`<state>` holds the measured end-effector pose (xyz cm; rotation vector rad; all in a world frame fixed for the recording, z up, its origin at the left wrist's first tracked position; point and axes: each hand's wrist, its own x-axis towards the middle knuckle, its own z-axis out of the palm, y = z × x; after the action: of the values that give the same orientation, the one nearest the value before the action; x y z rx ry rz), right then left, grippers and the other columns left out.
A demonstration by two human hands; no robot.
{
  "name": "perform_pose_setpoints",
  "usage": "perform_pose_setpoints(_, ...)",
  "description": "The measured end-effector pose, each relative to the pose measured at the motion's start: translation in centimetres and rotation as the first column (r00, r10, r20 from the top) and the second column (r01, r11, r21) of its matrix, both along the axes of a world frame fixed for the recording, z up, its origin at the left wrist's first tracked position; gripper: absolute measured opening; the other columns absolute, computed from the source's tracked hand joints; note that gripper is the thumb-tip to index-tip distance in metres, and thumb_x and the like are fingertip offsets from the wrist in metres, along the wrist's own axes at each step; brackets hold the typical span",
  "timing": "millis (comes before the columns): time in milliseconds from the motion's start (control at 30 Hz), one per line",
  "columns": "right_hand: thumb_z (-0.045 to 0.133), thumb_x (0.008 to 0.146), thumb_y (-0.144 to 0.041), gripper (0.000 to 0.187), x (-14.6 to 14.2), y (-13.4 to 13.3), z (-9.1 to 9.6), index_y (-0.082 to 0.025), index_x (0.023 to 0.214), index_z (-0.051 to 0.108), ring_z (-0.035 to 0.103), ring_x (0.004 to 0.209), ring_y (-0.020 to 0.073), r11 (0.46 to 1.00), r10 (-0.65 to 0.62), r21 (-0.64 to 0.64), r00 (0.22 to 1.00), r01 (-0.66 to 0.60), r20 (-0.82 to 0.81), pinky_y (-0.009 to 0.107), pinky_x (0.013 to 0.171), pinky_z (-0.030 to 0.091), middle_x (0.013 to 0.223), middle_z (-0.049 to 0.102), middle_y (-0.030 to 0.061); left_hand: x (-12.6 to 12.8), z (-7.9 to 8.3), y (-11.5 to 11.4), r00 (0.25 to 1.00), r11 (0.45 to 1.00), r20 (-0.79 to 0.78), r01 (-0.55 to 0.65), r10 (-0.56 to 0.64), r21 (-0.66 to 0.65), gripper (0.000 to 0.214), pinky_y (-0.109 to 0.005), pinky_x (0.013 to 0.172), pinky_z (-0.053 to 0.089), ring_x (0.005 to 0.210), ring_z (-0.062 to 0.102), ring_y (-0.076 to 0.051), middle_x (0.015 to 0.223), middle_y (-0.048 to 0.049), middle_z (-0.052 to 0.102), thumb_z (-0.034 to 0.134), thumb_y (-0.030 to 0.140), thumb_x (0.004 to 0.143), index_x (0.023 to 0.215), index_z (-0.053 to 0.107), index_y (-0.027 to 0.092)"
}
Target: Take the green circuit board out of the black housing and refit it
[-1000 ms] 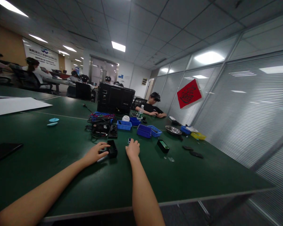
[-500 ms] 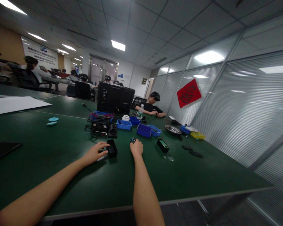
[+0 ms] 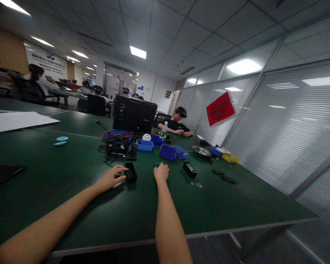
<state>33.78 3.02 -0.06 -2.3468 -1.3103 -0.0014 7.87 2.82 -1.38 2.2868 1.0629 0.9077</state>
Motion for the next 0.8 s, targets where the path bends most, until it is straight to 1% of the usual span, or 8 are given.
perform_pose_setpoints(167, 0.046, 0.077, -0.035, 0.037, 0.7, 0.4, 0.3, -0.018, 0.108, 0.057, 0.057, 0.094, 0.0221, 0.999, 0.043, 0.021, 0.981, -0.040, -0.187, 0.028, 0.073, 0.042, 0.104, 0.060, 0.0117, 0.0, -0.2, 0.2, 1.000, 1.000, 0.001, -0.003, 0.003, 0.011, 0.038, -0.030, 0.084, 0.045, 0.101, 0.053, -0.019, 0.113, -0.0046, 0.051, 0.048, 0.040, 0.077, 0.110, 0.056, 0.026)
perform_pose_setpoints(233, 0.044, 0.078, -0.034, 0.036, 1.1, 0.5, 0.4, -0.020, 0.107, 0.058, 0.058, 0.094, 0.0220, 1.000, 0.017, 0.018, 0.968, -0.013, -0.249, 0.028, 0.072, 0.043, 0.103, 0.061, 0.0101, -0.1, -0.2, 0.2, 1.000, 1.000, 0.002, -0.005, 0.005, 0.014, 0.038, -0.030, 0.084, 0.045, 0.101, 0.053, -0.019, 0.114, -0.0044, 0.051, 0.047, 0.041, 0.077, 0.110, 0.056, 0.026)
perform_pose_setpoints(300, 0.042, 0.078, -0.033, 0.035, 1.4, 0.5, 0.5, -0.021, 0.106, 0.060, 0.058, 0.095, 0.0227, 1.000, -0.017, 0.007, 0.961, 0.020, -0.277, 0.028, 0.072, 0.043, 0.104, 0.062, 0.0095, -0.1, -0.2, 0.2, 1.000, 1.000, 0.000, -0.009, 0.009, 0.015, 0.038, -0.030, 0.084, 0.044, 0.101, 0.052, -0.019, 0.113, -0.0042, 0.051, 0.047, 0.041, 0.077, 0.110, 0.057, 0.026)
perform_pose_setpoints(400, 0.040, 0.079, -0.031, 0.034, 1.8, 0.4, 0.6, -0.021, 0.104, 0.061, 0.058, 0.095, 0.0234, 0.999, -0.045, 0.005, 0.964, 0.048, -0.262, 0.030, 0.073, 0.043, 0.104, 0.062, 0.0098, -0.1, -0.1, 0.1, 1.000, 1.000, -0.008, -0.018, 0.018, 0.012, 0.038, -0.030, 0.085, 0.044, 0.102, 0.052, -0.019, 0.113, -0.0043, 0.051, 0.048, 0.041, 0.076, 0.110, 0.057, 0.026)
perform_pose_setpoints(467, 0.040, 0.079, -0.033, 0.036, 1.8, 0.2, 0.6, -0.020, 0.106, 0.060, 0.057, 0.097, 0.0245, 0.998, -0.055, 0.010, 0.969, 0.059, -0.239, 0.032, 0.074, 0.043, 0.105, 0.061, 0.0112, -0.1, 0.0, 0.1, 1.000, 1.000, -0.013, -0.019, 0.019, 0.006, 0.038, -0.030, 0.085, 0.044, 0.101, 0.053, -0.019, 0.114, -0.0043, 0.051, 0.047, 0.041, 0.076, 0.110, 0.056, 0.026)
perform_pose_setpoints(600, 0.045, 0.076, -0.047, 0.048, 1.4, -0.3, 0.9, -0.016, 0.112, 0.055, 0.051, 0.102, 0.0293, 0.997, -0.075, 0.012, 0.988, 0.078, -0.137, 0.037, 0.077, 0.042, 0.111, 0.055, 0.0163, -0.1, 0.1, -0.1, 1.000, 1.000, -0.017, -0.015, 0.015, -0.002, 0.039, -0.029, 0.083, 0.045, 0.100, 0.053, -0.019, 0.114, -0.0044, 0.051, 0.047, 0.041, 0.076, 0.111, 0.056, 0.026)
perform_pose_setpoints(667, 0.050, 0.072, -0.049, 0.053, 1.1, -0.6, 1.1, -0.015, 0.113, 0.054, 0.049, 0.104, 0.0313, 0.996, -0.084, 0.006, 0.994, 0.085, -0.076, 0.039, 0.077, 0.042, 0.111, 0.053, 0.0183, -0.1, 0.1, -0.1, 1.000, 1.000, -0.019, -0.017, 0.017, -0.004, 0.039, -0.029, 0.083, 0.045, 0.099, 0.054, -0.019, 0.115, -0.0043, 0.050, 0.047, 0.042, 0.076, 0.111, 0.056, 0.026)
perform_pose_setpoints(800, 0.052, 0.072, -0.044, 0.048, 0.7, -1.0, 1.4, -0.014, 0.109, 0.056, 0.048, 0.103, 0.0322, 0.996, -0.091, -0.025, 0.996, 0.091, -0.010, 0.040, 0.076, 0.042, 0.109, 0.052, 0.0187, -0.1, 0.0, 0.0, 1.000, 1.000, -0.026, -0.017, 0.017, 0.007, 0.038, -0.029, 0.082, 0.046, 0.100, 0.054, -0.019, 0.115, -0.0041, 0.050, 0.047, 0.042, 0.076, 0.110, 0.056, 0.027)
